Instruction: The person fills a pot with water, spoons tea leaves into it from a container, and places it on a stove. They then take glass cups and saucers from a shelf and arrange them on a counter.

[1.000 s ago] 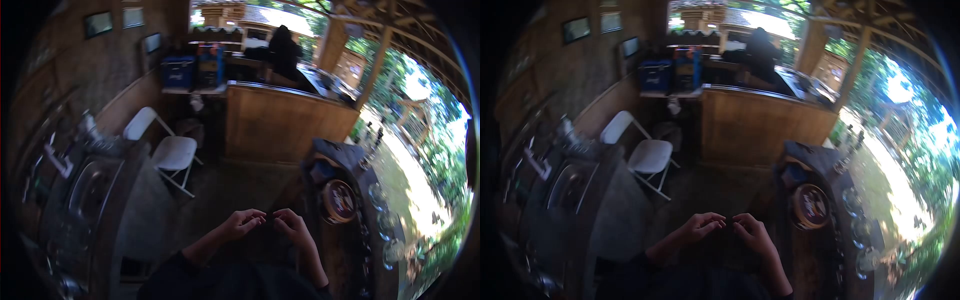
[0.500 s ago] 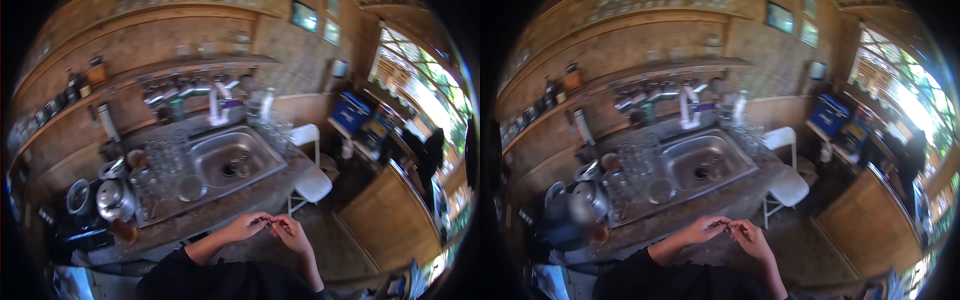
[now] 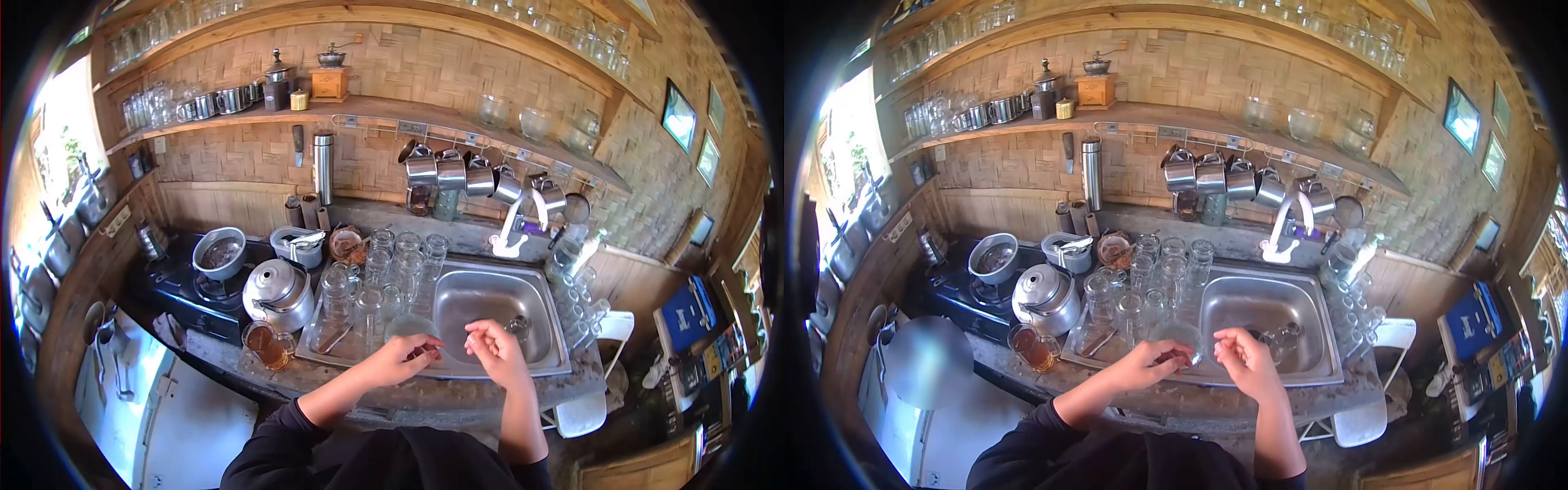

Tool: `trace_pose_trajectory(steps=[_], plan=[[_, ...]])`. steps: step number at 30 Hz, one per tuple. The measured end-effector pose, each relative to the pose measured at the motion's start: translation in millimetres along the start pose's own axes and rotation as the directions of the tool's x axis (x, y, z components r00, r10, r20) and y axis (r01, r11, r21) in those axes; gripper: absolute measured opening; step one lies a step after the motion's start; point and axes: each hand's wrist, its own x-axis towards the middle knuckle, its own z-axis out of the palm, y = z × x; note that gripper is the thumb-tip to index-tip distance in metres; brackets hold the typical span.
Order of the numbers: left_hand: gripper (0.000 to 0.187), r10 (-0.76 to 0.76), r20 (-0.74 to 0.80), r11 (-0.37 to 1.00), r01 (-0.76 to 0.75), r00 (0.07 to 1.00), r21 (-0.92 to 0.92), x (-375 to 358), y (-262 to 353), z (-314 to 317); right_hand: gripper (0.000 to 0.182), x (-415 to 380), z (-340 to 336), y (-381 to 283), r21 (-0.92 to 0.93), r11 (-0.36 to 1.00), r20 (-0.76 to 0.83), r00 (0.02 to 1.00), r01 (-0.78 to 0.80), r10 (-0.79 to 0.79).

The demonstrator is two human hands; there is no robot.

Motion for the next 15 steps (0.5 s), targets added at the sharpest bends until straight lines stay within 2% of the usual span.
trace_pose_trajectory(steps=[4,8,11,13,15], plan=[[0.026,0.066,-0.134,0.996,-0.058,0.989,0.061,45.9,5.3,-5.6,0.017,52.7,-46.0,-13.5,0.017,1.0,0.018,1.0,0.006,-0.007],[0.025,0.038,-0.238,0.998,-0.024,0.971,0.059,102.6,9.1,-9.4,0.02,117.0,-98.8,-28.8,-0.066,0.993,0.015,0.995,0.1,-0.1],[0.025,0.059,-0.299,0.998,-0.052,0.953,0.032,144.1,12.3,-11.9,0.025,181.7,-134.8,-33.9,-0.055,0.985,-0.03,0.985,0.165,-0.167],[0.024,0.022,-0.297,0.999,-0.013,0.955,0.032,165.0,17.0,-13.6,0.028,225.8,-150.9,-47.9,-0.026,0.995,-0.115,0.988,0.099,-0.101],[0.025,0.003,-0.288,1.0,-0.005,0.958,-0.006,180.6,15.7,-13.1,0.031,277.0,-172.1,-48.4,0.13,0.991,-0.113,0.994,0.024,-0.009]])
